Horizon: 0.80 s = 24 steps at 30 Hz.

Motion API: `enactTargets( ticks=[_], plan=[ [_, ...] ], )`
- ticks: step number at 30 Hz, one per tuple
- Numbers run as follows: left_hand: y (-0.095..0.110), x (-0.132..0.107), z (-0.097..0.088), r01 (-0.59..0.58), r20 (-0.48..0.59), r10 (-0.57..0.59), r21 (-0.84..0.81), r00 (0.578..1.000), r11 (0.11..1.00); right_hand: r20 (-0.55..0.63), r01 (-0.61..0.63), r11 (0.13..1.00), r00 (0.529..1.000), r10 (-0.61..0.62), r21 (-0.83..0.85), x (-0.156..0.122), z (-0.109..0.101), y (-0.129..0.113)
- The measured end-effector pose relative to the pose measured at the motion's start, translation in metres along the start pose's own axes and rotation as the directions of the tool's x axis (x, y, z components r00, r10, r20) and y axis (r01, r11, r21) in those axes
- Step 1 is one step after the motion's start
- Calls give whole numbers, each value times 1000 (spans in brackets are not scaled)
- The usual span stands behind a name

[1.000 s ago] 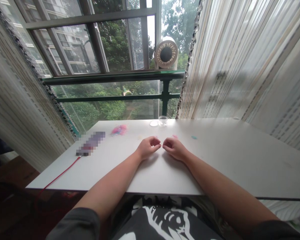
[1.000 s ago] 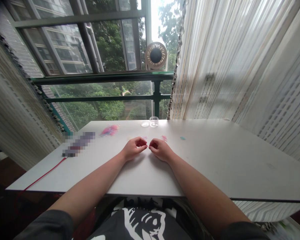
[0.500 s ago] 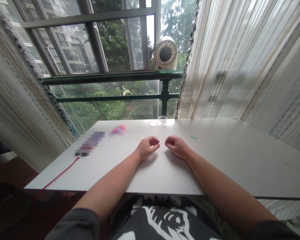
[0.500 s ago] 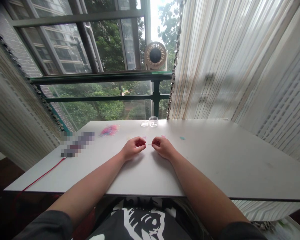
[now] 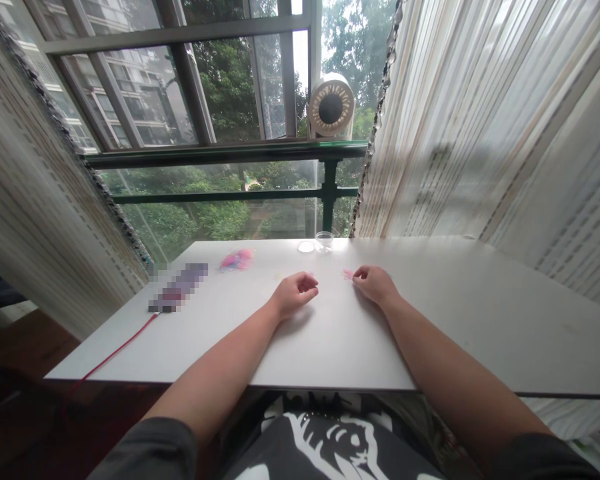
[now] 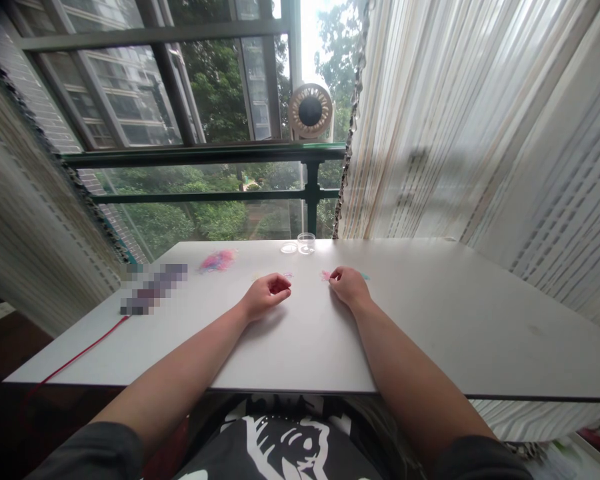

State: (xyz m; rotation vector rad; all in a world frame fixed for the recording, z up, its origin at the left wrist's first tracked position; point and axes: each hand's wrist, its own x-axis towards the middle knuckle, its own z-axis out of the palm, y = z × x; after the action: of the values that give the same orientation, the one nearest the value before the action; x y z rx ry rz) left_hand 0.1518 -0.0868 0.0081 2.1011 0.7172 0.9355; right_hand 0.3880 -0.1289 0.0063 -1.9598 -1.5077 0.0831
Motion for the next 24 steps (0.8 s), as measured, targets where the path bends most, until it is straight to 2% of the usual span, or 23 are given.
enactTargets(
  ticks=[12,20,24],
  plan=[
    [2,0,1,-5,31,3,46,1000,999,-64,-64,998,996,64,-9,12,7,2],
    [2,0,1,-6,44,4,44,999,999,-41,-63,997,997,61,-48,13,7,0],
    [2,0,1,2,43,-3,35,999,999,-28,-65,998,997,65,-5,12,6,1]
  ],
)
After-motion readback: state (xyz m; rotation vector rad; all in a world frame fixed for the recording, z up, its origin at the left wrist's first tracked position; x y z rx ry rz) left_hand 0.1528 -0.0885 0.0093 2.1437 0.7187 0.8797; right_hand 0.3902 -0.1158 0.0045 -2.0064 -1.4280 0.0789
